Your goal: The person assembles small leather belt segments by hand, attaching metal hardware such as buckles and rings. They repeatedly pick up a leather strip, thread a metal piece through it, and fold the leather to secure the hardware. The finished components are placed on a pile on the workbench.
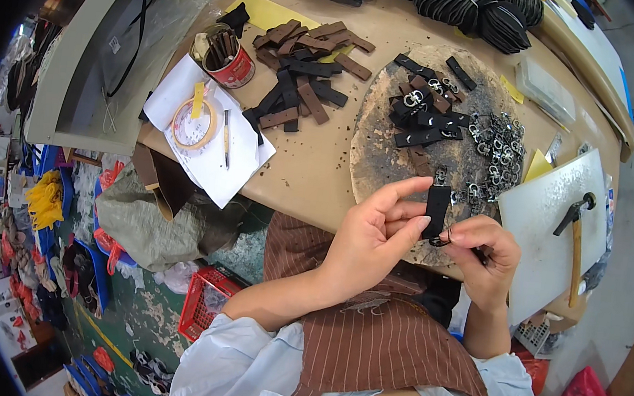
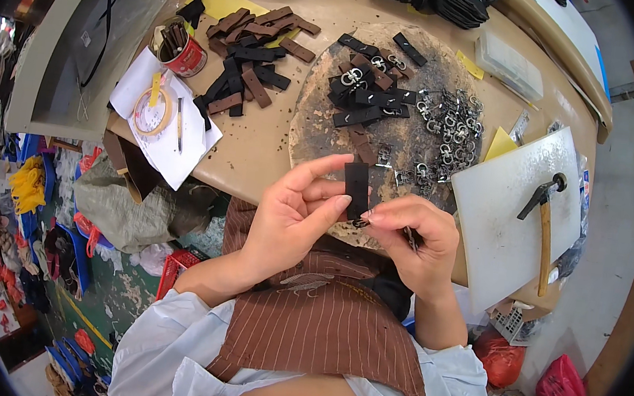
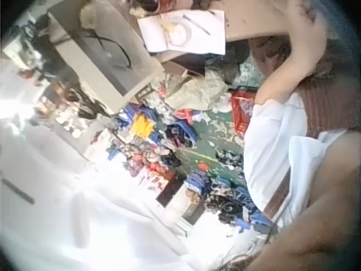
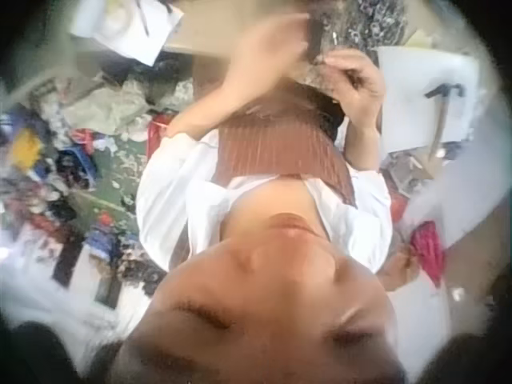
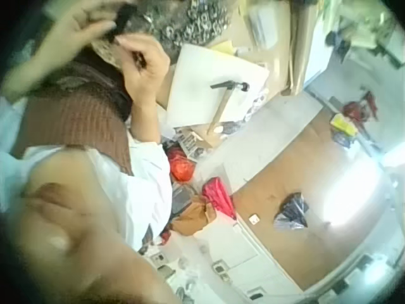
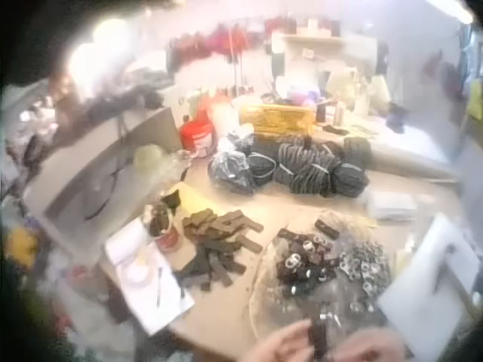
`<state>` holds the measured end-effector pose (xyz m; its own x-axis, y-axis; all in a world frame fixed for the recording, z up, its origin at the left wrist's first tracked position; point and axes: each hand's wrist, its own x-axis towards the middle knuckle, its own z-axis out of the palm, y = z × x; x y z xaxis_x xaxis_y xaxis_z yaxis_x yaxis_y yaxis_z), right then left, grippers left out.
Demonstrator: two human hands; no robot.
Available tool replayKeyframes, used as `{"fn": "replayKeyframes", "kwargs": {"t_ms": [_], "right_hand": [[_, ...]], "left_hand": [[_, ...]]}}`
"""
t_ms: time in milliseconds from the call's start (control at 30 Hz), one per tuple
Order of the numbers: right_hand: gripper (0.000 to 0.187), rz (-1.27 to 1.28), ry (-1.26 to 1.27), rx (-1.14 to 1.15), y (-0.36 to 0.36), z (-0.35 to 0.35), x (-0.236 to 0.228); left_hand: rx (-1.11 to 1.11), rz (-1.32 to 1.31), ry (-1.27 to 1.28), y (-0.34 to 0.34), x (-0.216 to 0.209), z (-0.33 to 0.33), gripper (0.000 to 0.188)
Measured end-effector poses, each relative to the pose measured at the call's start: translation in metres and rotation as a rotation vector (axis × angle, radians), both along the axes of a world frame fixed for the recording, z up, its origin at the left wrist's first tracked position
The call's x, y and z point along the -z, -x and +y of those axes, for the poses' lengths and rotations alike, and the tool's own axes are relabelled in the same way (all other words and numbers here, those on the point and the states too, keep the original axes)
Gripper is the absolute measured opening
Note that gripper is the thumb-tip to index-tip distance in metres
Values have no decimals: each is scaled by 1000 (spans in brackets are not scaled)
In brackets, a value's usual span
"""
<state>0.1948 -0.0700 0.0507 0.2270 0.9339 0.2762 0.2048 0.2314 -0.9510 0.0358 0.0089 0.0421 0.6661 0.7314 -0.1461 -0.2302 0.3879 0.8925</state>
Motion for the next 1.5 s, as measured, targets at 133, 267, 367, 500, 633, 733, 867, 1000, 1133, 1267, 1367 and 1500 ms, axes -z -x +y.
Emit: {"fn": "replayKeyframes", "kwargs": {"t_ms": [133, 267, 367, 500, 633, 733, 867, 1000, 1133, 1267, 1367, 1500], "right_hand": [[19, 56, 7, 16, 1, 0, -2], [19, 70, 9, 22, 2, -1, -4], [19, 72, 7, 20, 2, -1, -4], [19, 149, 42, 23, 3, -1, -8], [19, 215, 92, 18, 4, -3, -12], [19, 120, 107, 31, 3, 0, -11], [17, 44, 69, -8, 2, 2, -10], [15, 65, 72, -67, -4, 3, -7], [13, 190, 175, 12, -4, 4, 2], [14, 159, 222, 22, -4, 1, 0], [15, 82, 152, -28, -6, 1, 3], [15, 125, 147, -27, -4, 0, 5]], "left_hand": [[-16, -16, 20, 1, -4, -3, 43], [-18, -3, 8, 1, -6, -3, 43], [-8, 32, -14, 3, -4, -3, 44], [-59, 36, -34, 2, -1, -3, 44], [-52, 84, -67, 2, -2, -3, 45], [-11, 96, -69, 4, -7, -4, 47], [-46, 80, -115, 4, -7, -7, 48], [-20, 106, -216, 3, -1, -11, 47], [-9, 86, -149, 1, -2, -13, 42], [-12, 28, 34, -3, 2, -11, 31], [-2, 29, 56, -2, 6, -12, 24], [-12, 11, 49, -1, 9, -16, 22]]}}
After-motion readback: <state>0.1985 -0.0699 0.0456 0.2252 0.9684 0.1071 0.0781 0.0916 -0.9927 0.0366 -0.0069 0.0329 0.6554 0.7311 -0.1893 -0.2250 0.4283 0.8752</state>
